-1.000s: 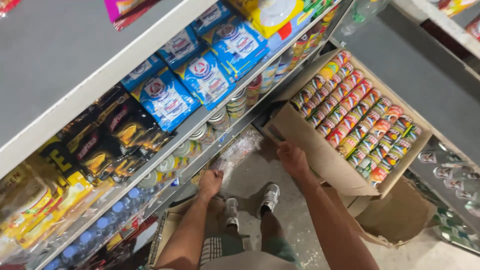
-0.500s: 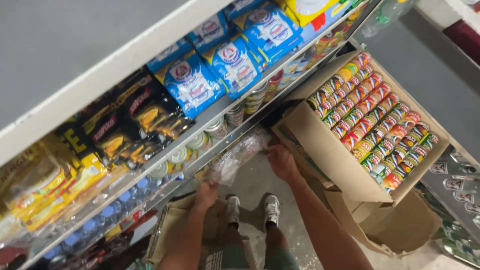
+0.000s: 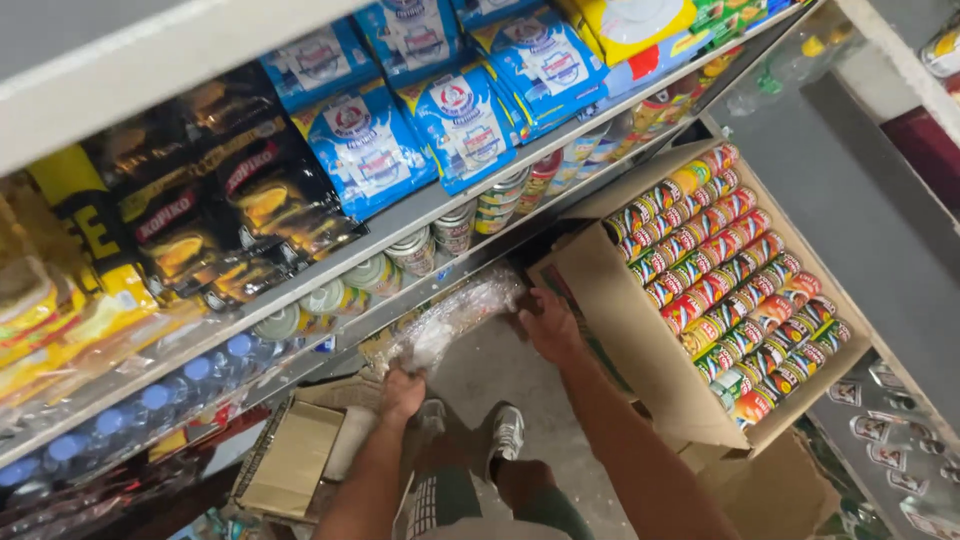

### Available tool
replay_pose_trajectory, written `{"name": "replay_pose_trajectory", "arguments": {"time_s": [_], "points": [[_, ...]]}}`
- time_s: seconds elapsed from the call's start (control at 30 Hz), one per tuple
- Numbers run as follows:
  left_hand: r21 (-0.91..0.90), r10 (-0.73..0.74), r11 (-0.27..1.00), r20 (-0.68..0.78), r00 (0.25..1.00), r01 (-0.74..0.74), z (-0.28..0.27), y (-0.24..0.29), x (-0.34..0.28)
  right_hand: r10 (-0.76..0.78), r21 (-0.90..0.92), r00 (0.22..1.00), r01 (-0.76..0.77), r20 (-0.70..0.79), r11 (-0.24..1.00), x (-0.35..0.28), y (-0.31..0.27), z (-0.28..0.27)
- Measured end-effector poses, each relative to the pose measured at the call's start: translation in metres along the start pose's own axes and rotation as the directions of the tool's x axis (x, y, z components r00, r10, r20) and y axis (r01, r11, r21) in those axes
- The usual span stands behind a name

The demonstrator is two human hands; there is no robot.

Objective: Organizing and stocking various canned goods onto shelves and into a cardboard box.

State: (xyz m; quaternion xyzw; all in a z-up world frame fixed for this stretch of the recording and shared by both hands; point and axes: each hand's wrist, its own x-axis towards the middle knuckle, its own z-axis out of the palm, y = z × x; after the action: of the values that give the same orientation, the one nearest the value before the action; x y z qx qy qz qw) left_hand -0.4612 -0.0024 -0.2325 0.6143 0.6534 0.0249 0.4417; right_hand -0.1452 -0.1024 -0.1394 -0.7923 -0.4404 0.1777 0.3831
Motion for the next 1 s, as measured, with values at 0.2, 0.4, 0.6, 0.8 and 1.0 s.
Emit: {"name": "replay_pose_trajectory", "arguments": {"time_s": [0.2, 0.4, 0.6, 0.8, 1.0], "points": [[0.033, -0.040, 0.999, -0.053, 0.998, 0.042, 0.023, -0.017, 0.026, -0.038, -0.017, 0.999, 0.038, 0.008, 0.999, 0.011, 0.013, 0.013], [0.332, 0.137, 0.935, -0.016, 0.990, -0.124, 0.028, -0.065, 0.051, -0.098, -0.041, 0.995, 0.098, 0.017, 0.994, 0.011, 0.048, 0.039], [0.634, 0.233, 0.755, -0.018, 0.972, -0.170, 0.101, -0.165, 0.148, 0.052, -0.186, 0.959, 0.000, 0.278, 0.983, 0.041, 0.079, 0.078], [0.164, -0.117, 0.974, -0.220, 0.968, 0.155, 0.084, -0.109, 0.115, -0.339, -0.131, 0.880, 0.399, 0.331, 0.907, 0.062, 0.158, 0.148], [0.191, -0.149, 0.962, -0.240, 0.959, 0.197, 0.124, -0.182, 0.156, -0.190, -0.171, 0.892, 0.280, 0.410, 0.945, 0.072, 0.242, 0.194]]}}
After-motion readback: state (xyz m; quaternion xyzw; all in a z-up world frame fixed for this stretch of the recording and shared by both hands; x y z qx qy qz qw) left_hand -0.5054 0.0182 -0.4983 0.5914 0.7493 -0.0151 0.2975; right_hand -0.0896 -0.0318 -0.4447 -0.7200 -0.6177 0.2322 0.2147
